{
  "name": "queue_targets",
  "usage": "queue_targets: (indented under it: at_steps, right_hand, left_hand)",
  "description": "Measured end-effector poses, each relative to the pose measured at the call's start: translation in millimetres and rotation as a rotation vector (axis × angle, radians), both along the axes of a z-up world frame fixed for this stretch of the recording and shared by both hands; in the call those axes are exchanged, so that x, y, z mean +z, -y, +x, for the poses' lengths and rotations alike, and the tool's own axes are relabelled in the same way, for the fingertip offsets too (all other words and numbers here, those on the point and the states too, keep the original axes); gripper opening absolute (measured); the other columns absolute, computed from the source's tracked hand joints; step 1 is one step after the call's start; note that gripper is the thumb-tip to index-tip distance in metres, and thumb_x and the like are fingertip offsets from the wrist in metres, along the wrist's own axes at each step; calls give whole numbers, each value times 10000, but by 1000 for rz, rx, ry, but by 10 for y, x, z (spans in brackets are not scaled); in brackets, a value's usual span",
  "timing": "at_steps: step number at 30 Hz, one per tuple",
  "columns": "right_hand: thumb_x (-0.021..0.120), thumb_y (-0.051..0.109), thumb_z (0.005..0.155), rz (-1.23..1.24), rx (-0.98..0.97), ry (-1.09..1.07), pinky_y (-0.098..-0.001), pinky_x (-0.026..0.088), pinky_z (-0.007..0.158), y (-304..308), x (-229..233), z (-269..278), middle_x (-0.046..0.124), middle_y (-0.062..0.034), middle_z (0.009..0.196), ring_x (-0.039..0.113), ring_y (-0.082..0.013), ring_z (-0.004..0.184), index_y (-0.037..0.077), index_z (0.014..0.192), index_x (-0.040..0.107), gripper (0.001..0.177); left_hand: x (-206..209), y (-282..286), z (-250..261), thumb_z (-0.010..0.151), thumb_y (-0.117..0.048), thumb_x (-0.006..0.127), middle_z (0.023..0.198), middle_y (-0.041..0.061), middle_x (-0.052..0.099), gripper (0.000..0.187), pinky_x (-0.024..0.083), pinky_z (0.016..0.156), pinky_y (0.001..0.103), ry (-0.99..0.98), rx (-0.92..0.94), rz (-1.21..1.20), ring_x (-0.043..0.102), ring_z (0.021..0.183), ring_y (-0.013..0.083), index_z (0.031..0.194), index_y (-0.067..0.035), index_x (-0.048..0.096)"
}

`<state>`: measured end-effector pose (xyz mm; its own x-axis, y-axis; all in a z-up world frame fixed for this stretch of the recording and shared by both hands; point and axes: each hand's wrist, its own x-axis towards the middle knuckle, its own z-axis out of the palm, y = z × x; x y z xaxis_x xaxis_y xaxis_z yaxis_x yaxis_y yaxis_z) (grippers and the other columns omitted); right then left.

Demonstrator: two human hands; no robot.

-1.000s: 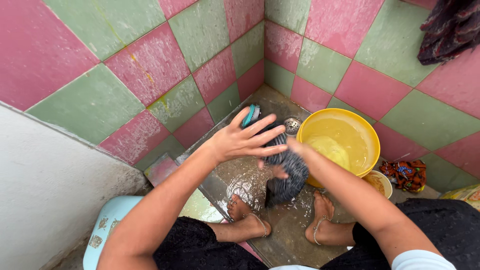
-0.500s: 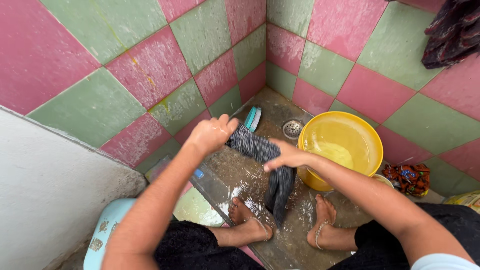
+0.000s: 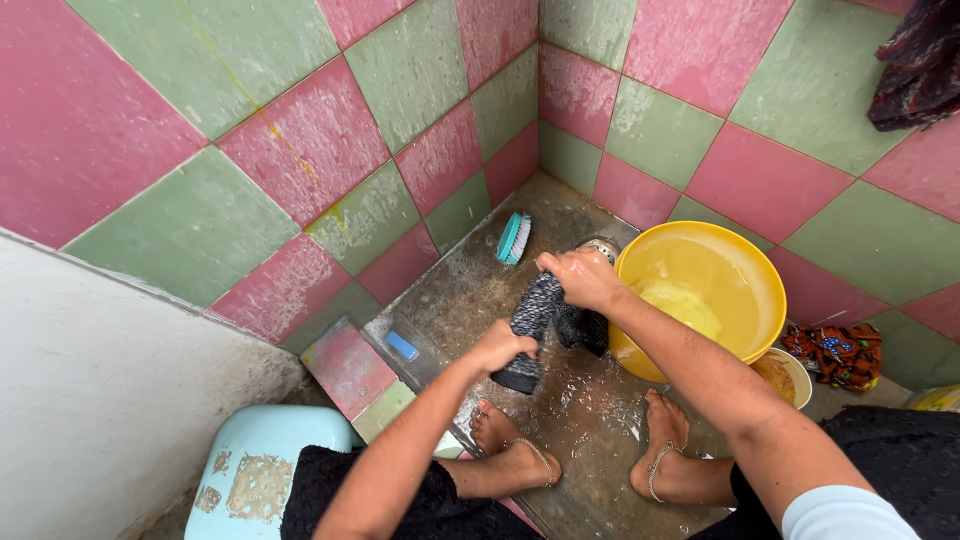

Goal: The person washes clothing by hand on a tiled floor, using a brush, soap from a container, and water from a bucket and tap, then wrings the item out.

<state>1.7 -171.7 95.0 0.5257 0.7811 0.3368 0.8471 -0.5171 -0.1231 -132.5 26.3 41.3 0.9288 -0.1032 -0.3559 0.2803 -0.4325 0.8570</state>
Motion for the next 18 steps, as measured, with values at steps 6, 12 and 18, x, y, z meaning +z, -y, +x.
queue_targets:
  at_steps: [6,12,18]
  right_hand:
    - [767,179,772,420,-215,-122,-436,536,684,-99,-352,49,684,-98,765,703,-339,764,182,1060,567,351]
    - [553,37,871,1072,-401,-168,-396,507,1018,-536,-726,-11,618,-146,1234,621,-299,1182,122,1322,517,460]
    - [701,171,884,1282,-268,-469,-394,494,947,-741,-1060,-460,563,-149,1197,587,-241,1070,50,1329,473,515]
  left_hand:
    - [341,143,132,755,-92,695,768,70,689,129,538,666,324,-16,106,-567,652,683,156,843,-2,664]
    - [810,374,298,729,-84,669,753,78,648,186,558,512,420,-191,385,-1044,651,607,227,877,-45,563]
    - [877,465,391,940,-213,657,931,102,668,265,573,647,338,-148,360,-1324,684,740,209,1094,-2,611]
